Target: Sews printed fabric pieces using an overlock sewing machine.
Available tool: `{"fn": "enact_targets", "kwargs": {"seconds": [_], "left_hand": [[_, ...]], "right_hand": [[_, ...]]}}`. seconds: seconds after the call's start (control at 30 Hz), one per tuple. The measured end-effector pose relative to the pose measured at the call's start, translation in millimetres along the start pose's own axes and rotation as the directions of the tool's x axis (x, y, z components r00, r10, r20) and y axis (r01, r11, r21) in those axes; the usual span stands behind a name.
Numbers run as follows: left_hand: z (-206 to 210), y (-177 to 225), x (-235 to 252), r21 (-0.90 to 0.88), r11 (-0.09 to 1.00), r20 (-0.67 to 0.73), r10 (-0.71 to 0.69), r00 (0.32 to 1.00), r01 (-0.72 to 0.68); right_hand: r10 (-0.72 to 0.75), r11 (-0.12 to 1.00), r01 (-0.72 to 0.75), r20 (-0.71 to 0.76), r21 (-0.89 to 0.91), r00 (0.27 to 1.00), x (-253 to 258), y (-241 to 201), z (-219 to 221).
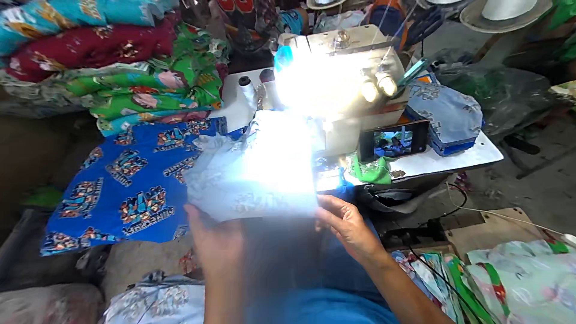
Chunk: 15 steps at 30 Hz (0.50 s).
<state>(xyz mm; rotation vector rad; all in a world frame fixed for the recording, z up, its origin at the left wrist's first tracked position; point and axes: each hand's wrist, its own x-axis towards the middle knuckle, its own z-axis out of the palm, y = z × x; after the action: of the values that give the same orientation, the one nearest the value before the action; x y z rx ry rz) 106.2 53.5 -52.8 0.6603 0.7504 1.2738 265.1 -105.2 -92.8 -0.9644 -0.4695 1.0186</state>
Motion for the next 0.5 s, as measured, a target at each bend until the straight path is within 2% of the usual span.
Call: {"fn": "enact_targets", "kwargs": {"seconds": [0.07, 0.13, 0.23, 0.33, 0.5], "left_hand": [[-9, 12, -3, 0.138, 0.989, -0.125, 0.076, 0.989, -0.058], [-21, 15, -8, 0.190, 0.981, -0.171, 0.082, 0.982, -0.049], [-43, 11, -12, 0.205, 0.978, -0.163, 0.008, 0.987, 0.026], [-54, 7, -16, 0.216, 0.976, -0.171, 0.001, 0.985, 0.037], [-59, 12, -27, 0.320, 0.938, -0.134, 0.184, 0.974, -0.133]], "right_hand": [[0.010, 1.000, -0.010, -0.019, -0.023, 1.000, 1, 1, 1], [-0.022, 1.000, 0.022, -0.003, -0.013, 1.000, 0, -2, 0], [-0.091, 0.996, 0.091, 0.015, 0.004, 0.996, -1, -5, -4], [-0.114, 0.989, 0.112, -0.020, -0.096, 0.993, -2, -1, -10], [-0.160, 0.970, 0.146, -0.060, -0.192, 0.985, -18, 6, -6]]}}
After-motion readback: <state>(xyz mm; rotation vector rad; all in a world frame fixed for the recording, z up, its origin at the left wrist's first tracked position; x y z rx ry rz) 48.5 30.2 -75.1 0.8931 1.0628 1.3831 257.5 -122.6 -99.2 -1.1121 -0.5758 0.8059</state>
